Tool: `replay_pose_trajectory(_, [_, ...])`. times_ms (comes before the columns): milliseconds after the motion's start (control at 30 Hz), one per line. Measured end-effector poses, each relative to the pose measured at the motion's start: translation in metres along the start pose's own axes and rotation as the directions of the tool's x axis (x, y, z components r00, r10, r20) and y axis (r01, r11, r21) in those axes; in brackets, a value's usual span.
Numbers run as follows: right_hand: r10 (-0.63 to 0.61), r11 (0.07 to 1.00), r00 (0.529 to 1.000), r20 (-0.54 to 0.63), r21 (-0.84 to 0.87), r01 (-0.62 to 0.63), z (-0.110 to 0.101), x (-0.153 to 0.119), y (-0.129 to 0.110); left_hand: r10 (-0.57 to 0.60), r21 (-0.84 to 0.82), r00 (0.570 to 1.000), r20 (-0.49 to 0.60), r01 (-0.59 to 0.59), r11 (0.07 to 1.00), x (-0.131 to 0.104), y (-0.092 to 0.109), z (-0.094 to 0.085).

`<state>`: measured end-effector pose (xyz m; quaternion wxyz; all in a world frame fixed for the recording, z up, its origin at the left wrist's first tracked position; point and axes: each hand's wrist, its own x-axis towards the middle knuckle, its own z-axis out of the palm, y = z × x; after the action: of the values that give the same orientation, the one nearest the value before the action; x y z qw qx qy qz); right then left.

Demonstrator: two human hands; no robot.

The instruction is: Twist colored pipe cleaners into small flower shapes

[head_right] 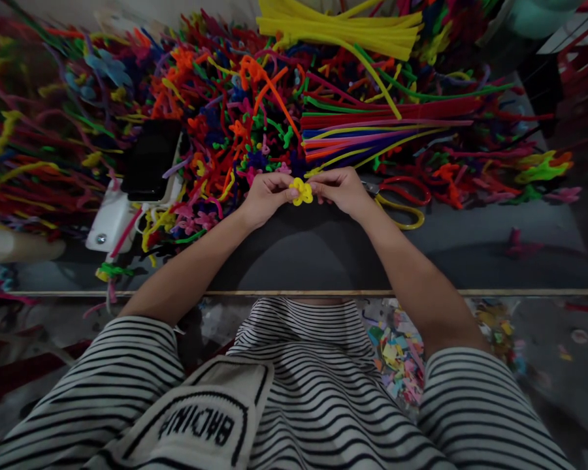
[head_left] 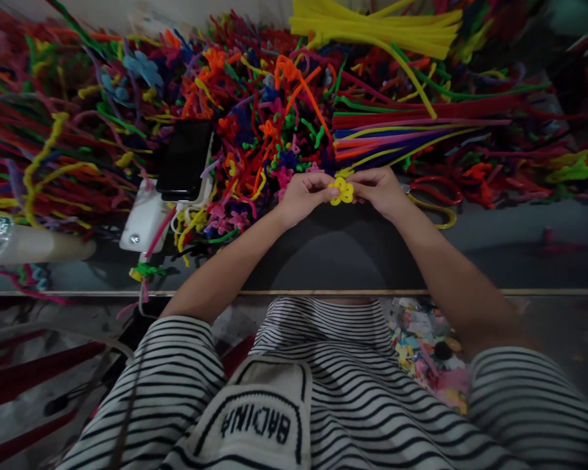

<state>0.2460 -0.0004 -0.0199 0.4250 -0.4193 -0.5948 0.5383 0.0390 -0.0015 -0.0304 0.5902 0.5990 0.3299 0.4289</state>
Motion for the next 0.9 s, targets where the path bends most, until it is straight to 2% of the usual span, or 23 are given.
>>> replay_pose_trajectory(167, [-0.012,1.0,0.998,0.062,-0.003,0.013,0.0,-0.001,-0.002,-0.013,-0.154,1.0,0.026,0.016,0.988,-0.001,-0.003,0.005])
replay_pose_trajectory(267, [-0.024,0.999,0.996,0.083,-0.021,0.026,-0.002,-0.001,0.0,-0.041,-0.189,0.998,0.038,0.047,0.981,-0.001,-0.004,0.005])
replay_pose_trajectory(333, [-0.026,0.998,0.998,0.065,-0.049,0.03,-0.001,0.0,0.003,-0.057,-0.192,0.998,0.031,0.062,0.979,-0.001,-0.002,0.004])
replay_pose_trajectory(433, [-0.052,0.994,0.998,-0.044,-0.102,0.047,0.004,0.001,0.008,-0.089,-0.227,0.996,0.001,0.087,0.97,-0.003,0.002,0.003])
replay_pose_trajectory(567, [-0.195,0.952,0.97,-0.144,-0.265,0.152,0.012,-0.001,0.012,-0.155,-0.198,0.988,0.012,0.154,0.968,-0.004,0.004,0.005])
replay_pose_trajectory(700, [-0.387,0.867,0.904,-0.182,-0.407,0.289,0.011,-0.006,0.008,-0.168,-0.121,0.985,-0.027,0.164,0.979,-0.003,0.003,0.007])
replay_pose_trajectory(767, [-0.437,0.837,0.887,-0.149,-0.428,0.34,0.009,-0.008,0.006,-0.168,-0.114,0.985,-0.03,0.164,0.98,-0.003,0.002,0.006])
replay_pose_trajectory(900, [-0.459,0.818,0.886,-0.067,-0.42,0.392,0.007,-0.008,0.006,-0.16,-0.148,0.987,0.007,0.159,0.976,-0.003,0.001,0.003])
